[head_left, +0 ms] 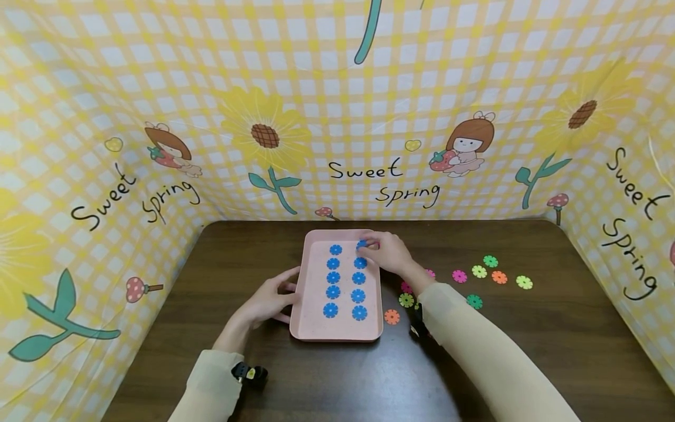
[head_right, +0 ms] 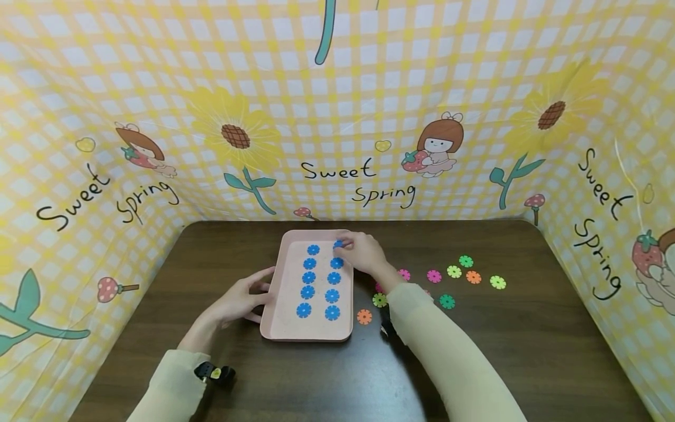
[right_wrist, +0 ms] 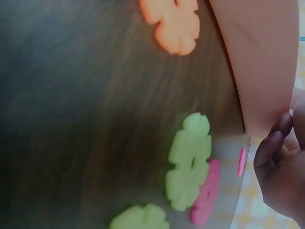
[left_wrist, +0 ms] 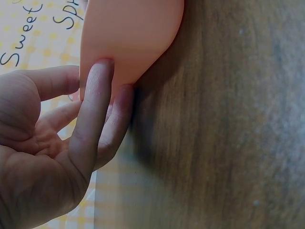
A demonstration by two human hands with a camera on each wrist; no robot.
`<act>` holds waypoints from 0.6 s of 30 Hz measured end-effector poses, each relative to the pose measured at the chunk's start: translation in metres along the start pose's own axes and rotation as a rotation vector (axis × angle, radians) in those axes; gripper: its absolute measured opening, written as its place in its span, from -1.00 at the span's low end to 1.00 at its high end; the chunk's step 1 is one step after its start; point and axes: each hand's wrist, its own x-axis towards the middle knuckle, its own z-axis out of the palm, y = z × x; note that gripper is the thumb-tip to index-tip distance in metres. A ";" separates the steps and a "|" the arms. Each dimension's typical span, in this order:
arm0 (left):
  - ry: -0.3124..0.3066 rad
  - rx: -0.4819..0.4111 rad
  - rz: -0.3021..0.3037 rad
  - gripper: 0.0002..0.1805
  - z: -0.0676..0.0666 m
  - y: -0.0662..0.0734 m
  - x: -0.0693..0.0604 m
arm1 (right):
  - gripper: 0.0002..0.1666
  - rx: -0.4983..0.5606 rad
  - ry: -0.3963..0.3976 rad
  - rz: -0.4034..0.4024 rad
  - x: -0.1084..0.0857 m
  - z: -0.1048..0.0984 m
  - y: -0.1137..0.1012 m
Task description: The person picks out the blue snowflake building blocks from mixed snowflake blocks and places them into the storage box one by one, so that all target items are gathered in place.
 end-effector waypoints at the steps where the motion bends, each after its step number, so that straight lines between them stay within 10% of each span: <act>1: 0.000 -0.001 0.001 -0.25 0.000 0.000 0.000 | -0.52 -0.021 -0.007 0.003 0.001 0.001 -0.001; 18: 0.010 0.007 0.003 -0.26 0.001 -0.002 0.002 | -0.53 -0.292 -0.056 0.094 0.008 0.007 -0.013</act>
